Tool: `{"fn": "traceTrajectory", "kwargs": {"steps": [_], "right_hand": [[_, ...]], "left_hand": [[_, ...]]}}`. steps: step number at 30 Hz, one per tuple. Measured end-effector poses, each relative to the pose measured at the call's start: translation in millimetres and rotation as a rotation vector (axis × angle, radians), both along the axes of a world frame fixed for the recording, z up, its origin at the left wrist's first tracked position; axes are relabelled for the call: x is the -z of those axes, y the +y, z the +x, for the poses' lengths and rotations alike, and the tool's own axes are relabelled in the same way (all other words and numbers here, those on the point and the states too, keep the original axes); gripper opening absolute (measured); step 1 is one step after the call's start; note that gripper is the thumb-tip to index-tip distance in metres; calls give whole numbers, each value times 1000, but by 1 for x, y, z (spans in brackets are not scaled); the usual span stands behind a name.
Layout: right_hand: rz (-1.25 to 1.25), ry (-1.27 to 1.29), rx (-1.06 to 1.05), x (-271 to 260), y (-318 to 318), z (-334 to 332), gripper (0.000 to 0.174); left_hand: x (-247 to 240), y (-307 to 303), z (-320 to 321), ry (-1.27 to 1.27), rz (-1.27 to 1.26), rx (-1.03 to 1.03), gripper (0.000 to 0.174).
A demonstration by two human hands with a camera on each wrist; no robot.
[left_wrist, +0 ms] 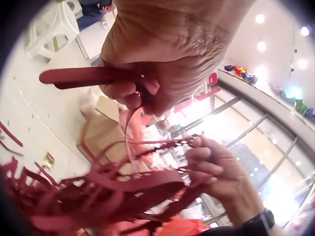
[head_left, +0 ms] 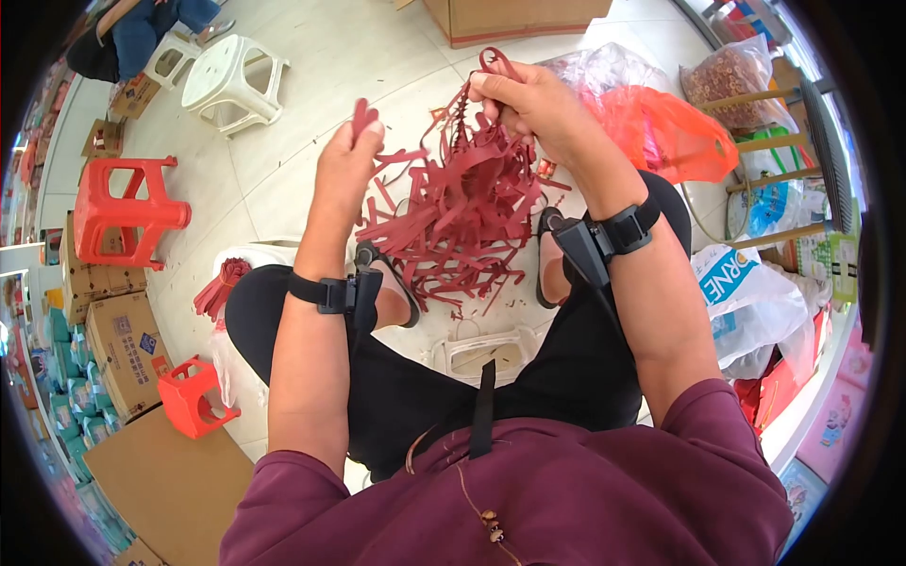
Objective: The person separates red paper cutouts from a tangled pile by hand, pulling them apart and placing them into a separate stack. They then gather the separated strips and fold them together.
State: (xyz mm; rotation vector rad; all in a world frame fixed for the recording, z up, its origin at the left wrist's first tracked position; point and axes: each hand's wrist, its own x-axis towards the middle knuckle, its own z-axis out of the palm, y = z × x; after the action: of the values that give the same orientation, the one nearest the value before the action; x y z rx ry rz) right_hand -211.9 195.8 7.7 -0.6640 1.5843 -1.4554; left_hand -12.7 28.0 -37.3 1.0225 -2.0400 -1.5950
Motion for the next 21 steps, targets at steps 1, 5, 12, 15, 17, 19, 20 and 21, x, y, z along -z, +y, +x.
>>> {"fn": "traceTrajectory", "kwargs": {"steps": [1,5,12,15,17,19,20,21], "right_hand": [[13,-1,4,-3,1,1,25],[-20,-1,-5,-3,2,2,25],[-68,-35,-14,-11,7,-6,24],[-97,-76,-20,-14,7,-3,24],[-119,-107,-27,-16,7,-4,24],[-142,-139,-31,-15,9,-8,24],[-119,-99,-36,-15,10,-9,26],[-96,-62,-40,-14,11,-9,28]], "left_hand": [[-7,1,1,60,88,-25,34],[-21,7,0,275,250,-160,30],[-9,23,-11,-8,220,108,31],[11,52,-22,76,223,194,36],[21,47,-23,-62,346,335,35],[23,36,-20,-72,444,297,33],[23,29,-17,-81,492,280,33],[18,24,-16,-34,516,257,32]]}}
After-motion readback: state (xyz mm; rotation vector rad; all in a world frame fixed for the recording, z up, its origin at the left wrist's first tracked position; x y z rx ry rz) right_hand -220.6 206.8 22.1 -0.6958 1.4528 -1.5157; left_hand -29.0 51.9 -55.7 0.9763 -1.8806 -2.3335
